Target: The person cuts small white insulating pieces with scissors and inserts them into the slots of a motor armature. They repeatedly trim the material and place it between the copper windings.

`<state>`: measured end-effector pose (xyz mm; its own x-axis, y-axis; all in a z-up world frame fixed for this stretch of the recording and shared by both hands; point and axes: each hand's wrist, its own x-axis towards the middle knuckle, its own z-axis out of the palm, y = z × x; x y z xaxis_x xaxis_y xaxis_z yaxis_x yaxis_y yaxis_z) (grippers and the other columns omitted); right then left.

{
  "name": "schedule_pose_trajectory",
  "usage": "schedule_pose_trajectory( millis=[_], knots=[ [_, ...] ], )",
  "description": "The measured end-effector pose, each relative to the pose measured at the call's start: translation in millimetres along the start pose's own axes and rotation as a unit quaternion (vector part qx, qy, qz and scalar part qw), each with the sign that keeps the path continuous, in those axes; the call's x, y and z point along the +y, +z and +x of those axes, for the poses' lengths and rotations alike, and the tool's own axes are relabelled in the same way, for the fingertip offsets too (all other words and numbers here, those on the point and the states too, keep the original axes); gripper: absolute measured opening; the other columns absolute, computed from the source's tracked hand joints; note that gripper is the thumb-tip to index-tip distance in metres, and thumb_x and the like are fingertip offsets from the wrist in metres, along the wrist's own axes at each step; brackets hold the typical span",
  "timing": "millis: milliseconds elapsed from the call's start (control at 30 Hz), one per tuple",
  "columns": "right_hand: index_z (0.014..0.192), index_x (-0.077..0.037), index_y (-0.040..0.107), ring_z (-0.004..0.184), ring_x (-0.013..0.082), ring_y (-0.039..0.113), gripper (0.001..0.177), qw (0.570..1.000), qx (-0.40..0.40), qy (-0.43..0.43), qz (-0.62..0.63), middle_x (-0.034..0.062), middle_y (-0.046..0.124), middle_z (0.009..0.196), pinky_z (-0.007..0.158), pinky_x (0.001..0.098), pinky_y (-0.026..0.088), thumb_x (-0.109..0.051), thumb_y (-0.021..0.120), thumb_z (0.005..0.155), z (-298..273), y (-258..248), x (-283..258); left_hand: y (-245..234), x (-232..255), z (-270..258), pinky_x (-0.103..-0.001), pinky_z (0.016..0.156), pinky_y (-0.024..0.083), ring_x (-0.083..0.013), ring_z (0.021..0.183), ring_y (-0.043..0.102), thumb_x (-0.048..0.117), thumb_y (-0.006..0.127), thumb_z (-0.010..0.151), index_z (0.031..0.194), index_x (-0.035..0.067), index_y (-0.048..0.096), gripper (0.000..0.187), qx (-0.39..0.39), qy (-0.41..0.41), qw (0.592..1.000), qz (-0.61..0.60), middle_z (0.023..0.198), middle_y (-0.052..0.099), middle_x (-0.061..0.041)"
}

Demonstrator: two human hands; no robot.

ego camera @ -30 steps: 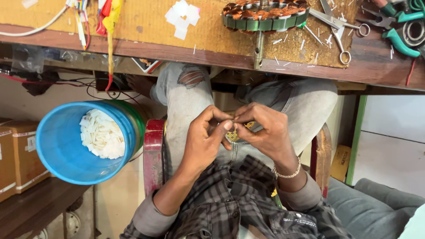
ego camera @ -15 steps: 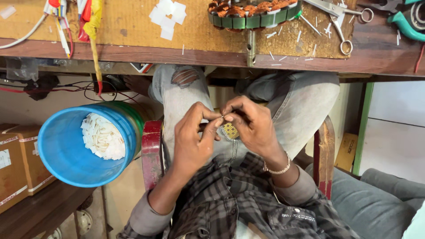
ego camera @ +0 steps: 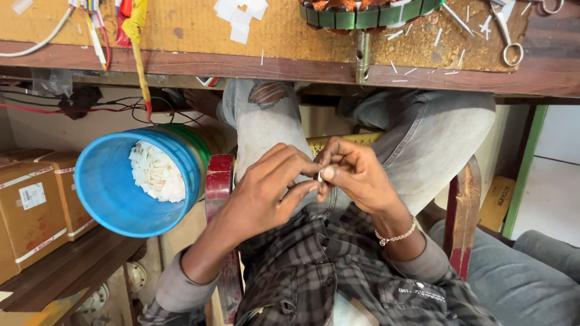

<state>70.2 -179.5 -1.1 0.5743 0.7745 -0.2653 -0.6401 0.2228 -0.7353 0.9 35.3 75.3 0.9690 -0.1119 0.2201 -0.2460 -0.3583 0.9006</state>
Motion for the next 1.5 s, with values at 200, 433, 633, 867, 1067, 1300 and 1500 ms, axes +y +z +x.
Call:
schedule_pose_trajectory(
  millis=[200, 433, 633, 867, 1067, 1300, 1500],
  knots=[
    [0.101, 0.001, 0.056, 0.073, 0.015, 0.068, 0.016, 1.0, 0.002, 0.003, -0.002, 0.0107, 0.066, 0.091, 0.064, 0.0317, 0.061, -0.009, 0.069, 0.102, 4, 0, -9, 4, 4, 8, -0.04, 0.075, 0.052, -0.0308, 0.089, 0.068, -0.002, 0.075, 0.092, 0.106, 0.004, 0.062, 0.02, -0.025, -0.058, 0.998, 0.029, 0.095, 0.062, -0.012],
    [0.104, 0.002, 0.062, 0.076, 0.0194, 0.071, 0.02, 0.941, 0.062, -0.286, -0.169, 0.0143, 0.071, 0.092, 0.064, 0.0327, 0.062, -0.009, 0.078, 0.1, 18, 3, -68, -11, -5, 43, -0.046, 0.1, 0.046, -0.0327, 0.121, 0.055, 0.023, 0.089, 0.078, 0.132, 0.009, 0.057, 0.064, 0.084, 0.145, 0.979, 0.118, 0.133, 0.058, -0.011],
    [0.113, 0.004, 0.062, 0.087, 0.0233, 0.076, 0.016, 0.84, 0.149, -0.447, -0.271, 0.0175, 0.074, 0.099, 0.078, 0.0363, 0.067, 0.0, 0.077, 0.107, 40, -5, -126, -29, -46, 125, -0.04, 0.112, 0.045, -0.0292, 0.133, 0.053, 0.012, 0.087, 0.091, 0.152, 0.026, 0.037, 0.08, 0.126, 0.244, 0.939, 0.206, 0.141, 0.056, -0.007],
    [0.107, 0.002, 0.065, 0.101, 0.0206, 0.073, 0.011, 0.649, 0.146, -0.569, -0.484, 0.0159, 0.071, 0.114, 0.087, 0.0298, 0.064, -0.002, 0.075, 0.102, 64, -9, -152, -22, -33, 155, -0.043, 0.081, 0.049, -0.03, 0.094, 0.069, 0.012, 0.086, 0.09, 0.16, 0.023, 0.036, 0.086, 0.119, 0.193, 0.94, 0.253, 0.106, 0.074, -0.004],
    [0.101, 0.0, 0.068, 0.1, 0.0289, 0.075, 0.013, 0.541, 0.171, -0.57, -0.595, 0.0128, 0.076, 0.106, 0.086, 0.0341, 0.06, 0.006, 0.079, 0.097, 80, -13, -156, -32, -7, 159, -0.044, 0.076, 0.051, -0.0344, 0.093, 0.07, 0.021, 0.087, 0.094, 0.157, 0.026, 0.043, 0.077, 0.078, 0.112, 0.965, 0.223, 0.102, 0.073, -0.01],
    [0.099, -0.002, 0.068, 0.115, 0.0305, 0.067, 0.013, 0.519, 0.22, -0.557, -0.61, 0.0174, 0.075, 0.118, 0.1, 0.0411, 0.056, 0.002, 0.079, 0.094, 92, 3, -128, -25, -6, 158, -0.041, 0.091, 0.055, -0.0322, 0.106, 0.07, 0.007, 0.08, 0.096, 0.145, 0.019, 0.048, 0.06, 0.138, 0.12, 0.975, 0.125, 0.12, 0.07, -0.011],
    [0.105, -0.001, 0.062, 0.112, 0.0261, 0.068, 0.015, 0.65, 0.226, -0.541, -0.483, 0.0176, 0.072, 0.119, 0.1, 0.037, 0.051, -0.009, 0.074, 0.1, 99, 9, -108, -23, -10, 153, -0.038, 0.092, 0.057, -0.033, 0.115, 0.07, 0.002, 0.079, 0.093, 0.135, 0.013, 0.06, 0.047, 0.132, 0.108, 0.98, 0.104, 0.123, 0.07, -0.011]
  ],
)
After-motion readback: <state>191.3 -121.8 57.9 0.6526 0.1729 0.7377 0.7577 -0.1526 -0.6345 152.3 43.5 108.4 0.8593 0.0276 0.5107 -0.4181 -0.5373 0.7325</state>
